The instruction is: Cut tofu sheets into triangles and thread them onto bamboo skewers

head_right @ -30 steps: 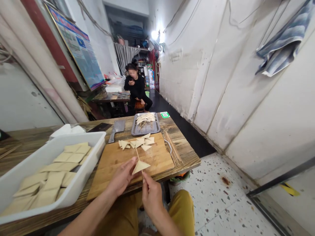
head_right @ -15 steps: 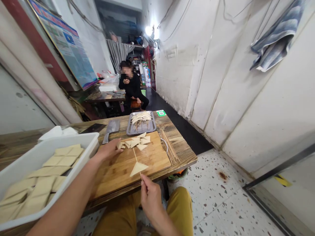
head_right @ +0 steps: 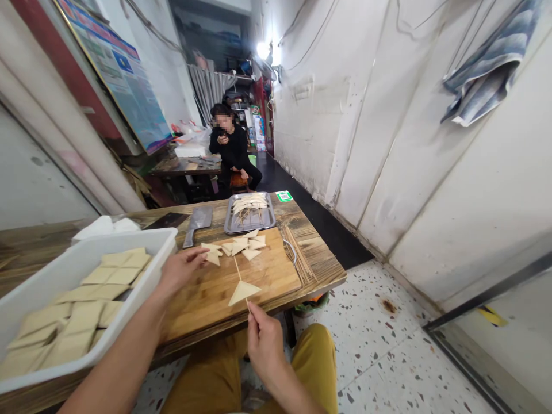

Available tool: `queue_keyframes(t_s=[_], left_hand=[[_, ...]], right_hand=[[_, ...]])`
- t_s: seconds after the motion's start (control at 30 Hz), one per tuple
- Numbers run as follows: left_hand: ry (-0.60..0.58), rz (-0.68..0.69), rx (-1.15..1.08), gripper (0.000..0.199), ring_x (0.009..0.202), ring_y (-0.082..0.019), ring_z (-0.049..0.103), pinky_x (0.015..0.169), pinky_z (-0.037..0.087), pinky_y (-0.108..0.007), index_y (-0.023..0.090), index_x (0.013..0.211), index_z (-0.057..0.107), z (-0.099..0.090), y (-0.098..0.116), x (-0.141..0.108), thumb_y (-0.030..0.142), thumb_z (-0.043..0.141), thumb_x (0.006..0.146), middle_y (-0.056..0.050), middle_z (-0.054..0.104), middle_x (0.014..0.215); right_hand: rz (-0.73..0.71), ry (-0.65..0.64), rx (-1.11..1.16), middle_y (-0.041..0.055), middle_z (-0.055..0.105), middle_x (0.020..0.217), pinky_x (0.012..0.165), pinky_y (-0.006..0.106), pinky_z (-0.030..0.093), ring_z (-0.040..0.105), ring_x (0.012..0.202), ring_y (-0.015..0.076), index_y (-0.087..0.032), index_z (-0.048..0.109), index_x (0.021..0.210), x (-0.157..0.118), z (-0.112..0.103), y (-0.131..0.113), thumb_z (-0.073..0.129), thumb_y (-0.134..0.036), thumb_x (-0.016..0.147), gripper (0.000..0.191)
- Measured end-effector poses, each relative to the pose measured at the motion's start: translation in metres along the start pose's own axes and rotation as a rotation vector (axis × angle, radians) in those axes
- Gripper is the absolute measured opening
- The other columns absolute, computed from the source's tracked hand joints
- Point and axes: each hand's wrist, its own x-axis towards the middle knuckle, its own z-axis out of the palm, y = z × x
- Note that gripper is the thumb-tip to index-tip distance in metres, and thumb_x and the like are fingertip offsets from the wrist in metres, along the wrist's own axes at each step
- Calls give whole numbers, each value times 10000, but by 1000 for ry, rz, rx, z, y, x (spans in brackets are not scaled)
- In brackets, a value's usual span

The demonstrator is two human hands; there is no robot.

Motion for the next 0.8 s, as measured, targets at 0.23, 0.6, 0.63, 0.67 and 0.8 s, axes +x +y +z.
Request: queue_keyframes(t_s=[0.23, 0.6, 0.63, 0.67, 0.8], left_hand=[[-168, -553, -1001, 184, 631, -117, 583, 552, 512, -212, 104, 877, 572, 5, 21, -24, 62, 393, 857, -83, 597, 736], [-451, -587, -1065, 221, 622, -113, 587, 449, 431, -167, 62, 905, 527, 3, 34, -36, -26, 366, 782, -108, 575, 769], [-445, -553, -1006, 194, 691, -137, 620, 480, 452, -173, 61, 926, 530, 4, 34, -37, 10, 383, 810, -141, 603, 835], [-430, -510, -931, 159, 754, -159, 642, 504, 465, -178, 70, 933, 531, 6, 32, -39, 50, 410, 831, -164, 620, 897], [-222, -328, -534, 125, 745, -183, 678, 440, 414, -170, 151, 870, 485, 12, 18, -41, 187, 581, 799, -131, 660, 953]], right_hand=[[7, 26, 60, 65, 726, 886, 669, 248, 546, 684, 807, 195, -185, 668, 1113, -1, 2, -7, 458, -292, 911, 310], [19, -12, 79, 50, 708, 790, 574, 221, 524, 664, 695, 173, -184, 663, 1121, -2, 2, -7, 449, -306, 914, 322], [18, -15, 78, 48, 707, 783, 573, 219, 523, 660, 681, 168, -183, 661, 1124, -2, 2, -7, 447, -303, 915, 322], [16, -17, 77, 44, 705, 773, 573, 217, 522, 657, 669, 163, -182, 659, 1125, -2, 3, -6, 445, -300, 916, 322], [0, -39, 74, 43, 706, 770, 599, 224, 530, 664, 702, 170, -185, 653, 1137, -4, 3, -7, 447, -287, 914, 320]])
